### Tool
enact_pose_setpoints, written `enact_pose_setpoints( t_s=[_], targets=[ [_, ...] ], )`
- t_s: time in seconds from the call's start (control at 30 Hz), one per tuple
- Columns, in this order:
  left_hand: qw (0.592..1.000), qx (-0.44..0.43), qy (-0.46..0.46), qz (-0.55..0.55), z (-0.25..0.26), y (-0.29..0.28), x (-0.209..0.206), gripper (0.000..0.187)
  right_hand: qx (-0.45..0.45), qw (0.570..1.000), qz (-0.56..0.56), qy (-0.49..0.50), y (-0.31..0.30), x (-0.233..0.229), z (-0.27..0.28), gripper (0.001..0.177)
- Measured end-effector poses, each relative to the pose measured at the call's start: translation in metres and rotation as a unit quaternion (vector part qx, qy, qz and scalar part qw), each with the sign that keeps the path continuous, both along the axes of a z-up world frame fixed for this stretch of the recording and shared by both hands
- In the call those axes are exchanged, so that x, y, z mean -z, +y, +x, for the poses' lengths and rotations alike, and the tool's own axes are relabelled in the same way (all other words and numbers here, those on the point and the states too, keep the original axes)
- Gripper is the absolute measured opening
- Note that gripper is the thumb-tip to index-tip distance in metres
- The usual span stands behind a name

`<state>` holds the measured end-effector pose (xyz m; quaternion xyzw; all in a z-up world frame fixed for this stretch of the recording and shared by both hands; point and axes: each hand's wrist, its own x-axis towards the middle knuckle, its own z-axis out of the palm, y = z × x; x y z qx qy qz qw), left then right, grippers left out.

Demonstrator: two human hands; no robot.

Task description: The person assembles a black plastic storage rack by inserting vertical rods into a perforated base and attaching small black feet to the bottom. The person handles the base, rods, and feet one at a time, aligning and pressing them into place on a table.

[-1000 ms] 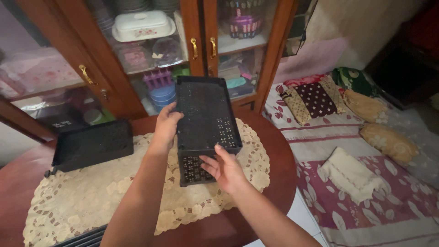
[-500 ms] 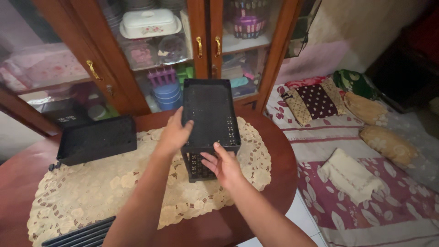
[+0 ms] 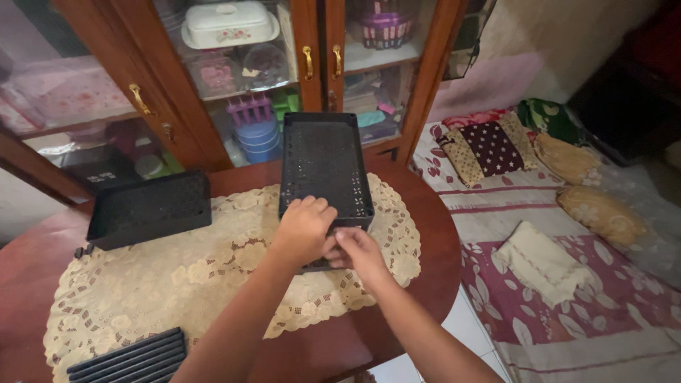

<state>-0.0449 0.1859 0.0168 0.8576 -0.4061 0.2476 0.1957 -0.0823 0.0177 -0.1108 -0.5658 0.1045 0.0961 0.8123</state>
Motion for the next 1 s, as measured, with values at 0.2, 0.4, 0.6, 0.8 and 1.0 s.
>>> enact_pose_setpoints(
  t_s=[0.2,0.4,0.6,0.8,1.0],
  targets=[
    [0.998,-0.026,0.019,0.057,0.002,-0.004,0.004,0.037,0.24,0.867,-0.372,-0.23,-0.023,0.009,-0.027,0.031],
    [0.998,-0.01,0.011,0.066,0.012,-0.01,0.01,0.031,0.158,0.863,-0.395,-0.274,-0.022,-0.002,-0.011,0.035],
    [0.996,-0.017,0.022,0.081,0.017,-0.012,0.013,0.027,0.13,0.902,-0.334,-0.242,-0.017,-0.001,0.004,0.032],
    [0.995,-0.056,0.038,0.076,0.025,-0.004,0.014,0.023,0.104,0.891,-0.346,-0.276,-0.014,-0.005,0.011,0.031],
    [0.996,-0.046,0.034,0.064,0.037,0.005,0.01,0.026,0.107,0.886,-0.358,-0.273,-0.006,-0.007,0.022,0.027]
  ],
)
